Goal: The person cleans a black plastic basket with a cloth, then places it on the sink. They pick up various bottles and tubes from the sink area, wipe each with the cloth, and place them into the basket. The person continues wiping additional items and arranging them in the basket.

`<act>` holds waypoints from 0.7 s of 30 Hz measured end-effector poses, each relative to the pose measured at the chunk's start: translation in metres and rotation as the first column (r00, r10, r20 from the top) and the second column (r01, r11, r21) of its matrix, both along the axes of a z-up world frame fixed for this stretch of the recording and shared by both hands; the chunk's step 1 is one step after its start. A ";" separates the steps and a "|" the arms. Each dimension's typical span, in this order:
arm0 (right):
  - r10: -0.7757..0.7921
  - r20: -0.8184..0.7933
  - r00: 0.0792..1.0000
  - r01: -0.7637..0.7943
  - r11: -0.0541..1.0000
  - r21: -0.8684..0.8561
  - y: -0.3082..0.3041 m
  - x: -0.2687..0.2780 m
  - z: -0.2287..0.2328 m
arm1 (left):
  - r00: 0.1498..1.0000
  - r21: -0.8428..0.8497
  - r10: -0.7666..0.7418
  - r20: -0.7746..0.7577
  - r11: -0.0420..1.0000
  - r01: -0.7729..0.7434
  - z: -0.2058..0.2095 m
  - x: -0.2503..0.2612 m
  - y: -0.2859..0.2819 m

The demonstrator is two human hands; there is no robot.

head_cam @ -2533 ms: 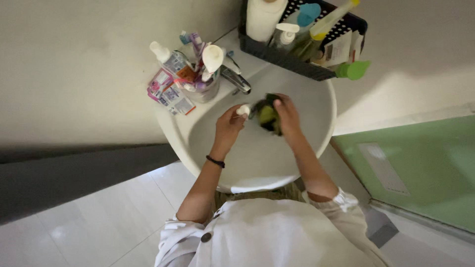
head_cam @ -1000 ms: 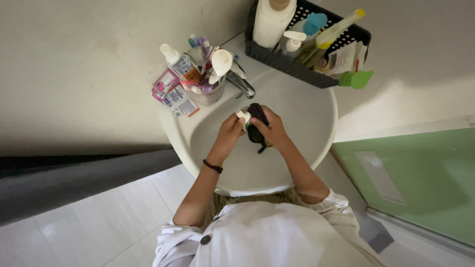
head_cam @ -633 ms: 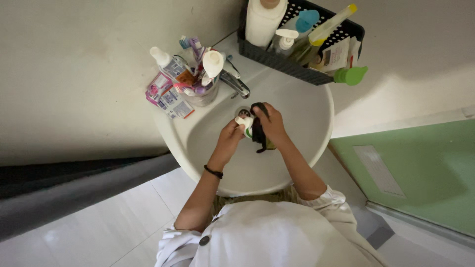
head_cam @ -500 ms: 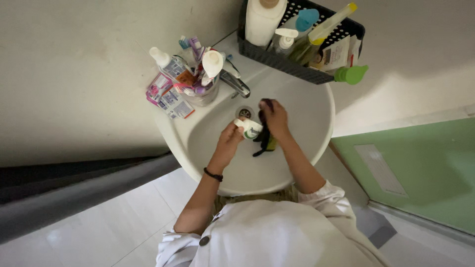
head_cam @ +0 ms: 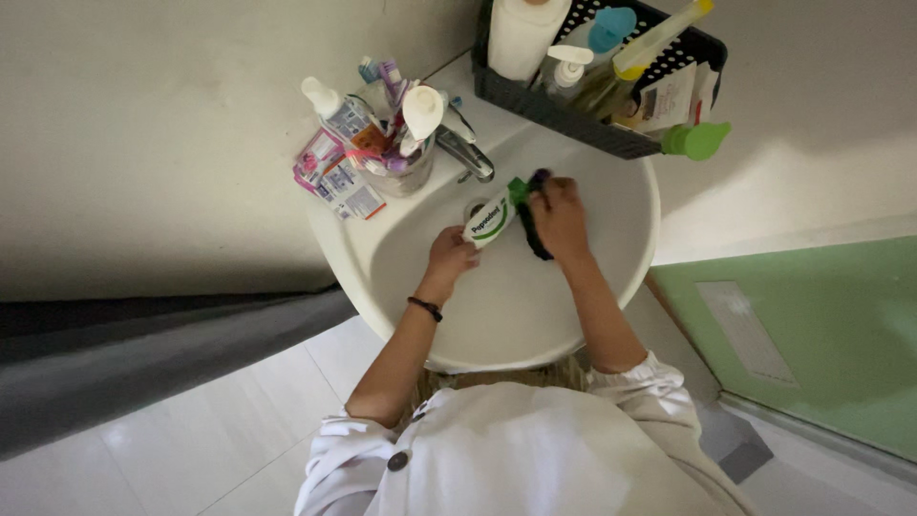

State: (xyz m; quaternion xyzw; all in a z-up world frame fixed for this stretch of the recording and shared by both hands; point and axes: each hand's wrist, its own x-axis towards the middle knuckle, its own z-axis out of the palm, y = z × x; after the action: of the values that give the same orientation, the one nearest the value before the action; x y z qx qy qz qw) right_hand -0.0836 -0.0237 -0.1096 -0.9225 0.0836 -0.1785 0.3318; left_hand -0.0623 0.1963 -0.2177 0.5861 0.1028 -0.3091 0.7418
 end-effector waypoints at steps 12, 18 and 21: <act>0.395 -0.301 0.868 -0.486 0.804 -0.344 0.055 -0.009 -0.067 | 0.720 0.922 -0.636 0.278 0.386 -0.015 0.029 -0.012 -0.013; 0.241 -0.287 0.927 -0.361 0.780 -0.512 0.031 0.028 -0.085 | 0.743 0.923 -0.635 0.213 0.380 0.060 0.030 -0.012 -0.021; 0.142 -0.318 0.937 -0.301 0.790 -0.534 0.015 0.046 -0.102 | 0.746 0.918 -0.637 0.196 0.387 0.089 0.033 -0.018 -0.020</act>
State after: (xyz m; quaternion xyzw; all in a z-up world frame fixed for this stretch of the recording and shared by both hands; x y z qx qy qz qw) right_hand -0.0373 -0.0088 -0.2118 -0.9978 -0.0409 -0.0316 0.0427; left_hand -0.0799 0.1767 -0.1847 0.9425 -0.1005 -0.2032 0.2456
